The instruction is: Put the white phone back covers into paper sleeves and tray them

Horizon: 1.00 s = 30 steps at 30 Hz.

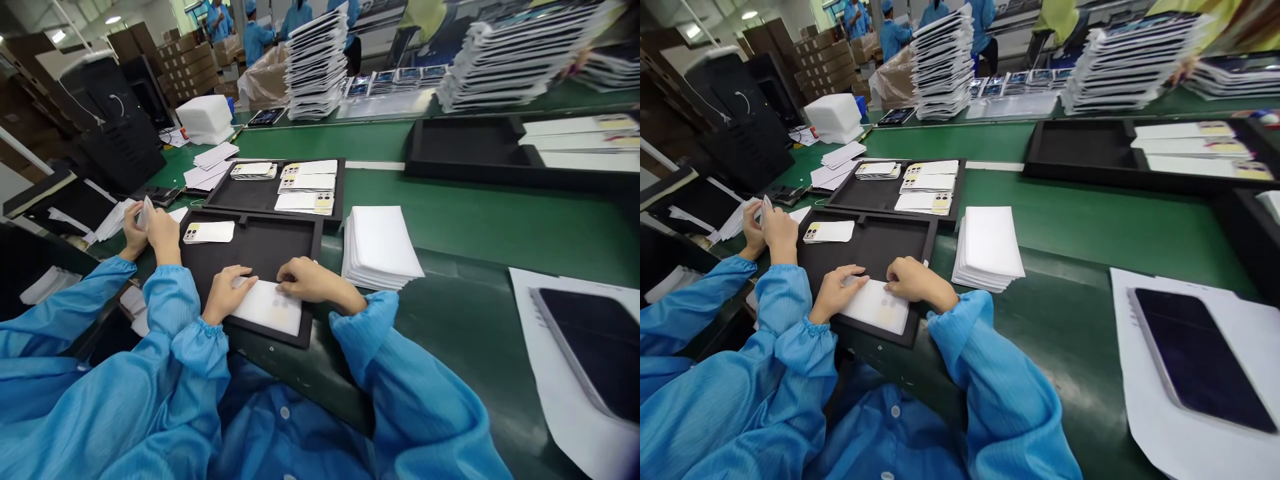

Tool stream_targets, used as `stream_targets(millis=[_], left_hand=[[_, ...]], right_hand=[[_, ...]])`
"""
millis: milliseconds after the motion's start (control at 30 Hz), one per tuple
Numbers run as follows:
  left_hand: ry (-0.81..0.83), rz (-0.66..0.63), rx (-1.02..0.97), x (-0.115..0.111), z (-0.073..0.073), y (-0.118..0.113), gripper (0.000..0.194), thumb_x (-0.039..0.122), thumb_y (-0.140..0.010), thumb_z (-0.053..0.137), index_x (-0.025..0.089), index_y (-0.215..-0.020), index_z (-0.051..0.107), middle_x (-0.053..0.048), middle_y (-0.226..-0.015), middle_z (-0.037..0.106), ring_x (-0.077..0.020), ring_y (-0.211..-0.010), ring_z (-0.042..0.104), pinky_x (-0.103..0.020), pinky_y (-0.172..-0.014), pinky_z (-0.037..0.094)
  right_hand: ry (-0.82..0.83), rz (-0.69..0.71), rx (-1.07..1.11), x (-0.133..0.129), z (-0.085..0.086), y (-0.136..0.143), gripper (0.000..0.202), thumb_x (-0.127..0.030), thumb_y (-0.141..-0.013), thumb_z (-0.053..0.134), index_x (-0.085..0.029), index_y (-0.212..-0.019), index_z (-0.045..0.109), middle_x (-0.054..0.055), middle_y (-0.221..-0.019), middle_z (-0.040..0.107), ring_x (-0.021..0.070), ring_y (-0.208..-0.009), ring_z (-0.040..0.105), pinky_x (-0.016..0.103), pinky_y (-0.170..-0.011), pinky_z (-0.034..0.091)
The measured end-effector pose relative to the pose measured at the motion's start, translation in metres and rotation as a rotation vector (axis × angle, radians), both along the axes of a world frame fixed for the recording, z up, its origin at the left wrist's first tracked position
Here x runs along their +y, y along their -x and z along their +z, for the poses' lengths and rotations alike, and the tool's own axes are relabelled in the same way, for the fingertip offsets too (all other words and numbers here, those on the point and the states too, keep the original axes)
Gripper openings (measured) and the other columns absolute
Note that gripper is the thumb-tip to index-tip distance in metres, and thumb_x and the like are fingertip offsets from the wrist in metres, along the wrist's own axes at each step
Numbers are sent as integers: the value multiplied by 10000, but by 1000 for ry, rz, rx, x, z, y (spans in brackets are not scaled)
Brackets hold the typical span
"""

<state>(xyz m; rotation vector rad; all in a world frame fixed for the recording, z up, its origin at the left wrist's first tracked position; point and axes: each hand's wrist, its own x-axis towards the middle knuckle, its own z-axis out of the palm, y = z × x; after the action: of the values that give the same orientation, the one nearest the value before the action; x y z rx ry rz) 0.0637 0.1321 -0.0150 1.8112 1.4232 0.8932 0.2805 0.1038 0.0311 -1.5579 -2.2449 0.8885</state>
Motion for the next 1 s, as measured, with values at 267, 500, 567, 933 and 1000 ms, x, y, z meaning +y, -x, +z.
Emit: stream_targets(millis=[267, 500, 567, 933, 1000], left_hand=[[-152, -34, -20, 7, 19, -19, 199, 353, -726, 765, 251, -896, 777, -66, -1037, 735, -279, -1055, 648, -458, -1051, 470], [-185, -207, -46, 15, 46, -65, 220, 313, -693, 795, 255, -904, 776, -67, -1045, 732, -289, -1068, 642, -481, -1062, 454], [-167, -275, -40, 22, 51, -81, 209, 295, -665, 811, 257, -868, 779, -67, -1022, 736, -297, -1055, 645, -485, -1053, 460], [-257, -418, 568, 140, 55, -160, 156, 235, -779, 673, 183, -898, 760, -116, -1061, 717, -329, -1117, 610, -466, -1068, 420], [-241, -406, 622, 165, 54, -166, 205, 205, -744, 695, 154, -934, 752, -144, -1102, 701, -362, -1182, 568, -486, -1089, 388]], right_hand=[[-312, -450, 303, -10, 28, -60, 119, -208, -773, 672, -157, -870, 718, 60, -819, 735, 195, -756, 668, 279, -657, 483], [-734, -988, 472, -50, 55, -123, 207, -308, -728, 710, -158, -872, 712, 56, -775, 719, 197, -690, 664, 305, -594, 507], [-750, -1029, 428, -54, 55, -133, 176, -287, -700, 724, -165, -826, 708, 50, -734, 711, 201, -670, 663, 312, -592, 511], [-882, -1019, 431, -77, 76, -129, 126, -289, -743, 710, -182, -809, 704, 34, -708, 711, 172, -627, 653, 260, -527, 491], [-903, -1040, 434, -86, 82, -128, 119, -280, -751, 714, -185, -821, 708, 30, -718, 712, 171, -643, 657, 258, -541, 497]])
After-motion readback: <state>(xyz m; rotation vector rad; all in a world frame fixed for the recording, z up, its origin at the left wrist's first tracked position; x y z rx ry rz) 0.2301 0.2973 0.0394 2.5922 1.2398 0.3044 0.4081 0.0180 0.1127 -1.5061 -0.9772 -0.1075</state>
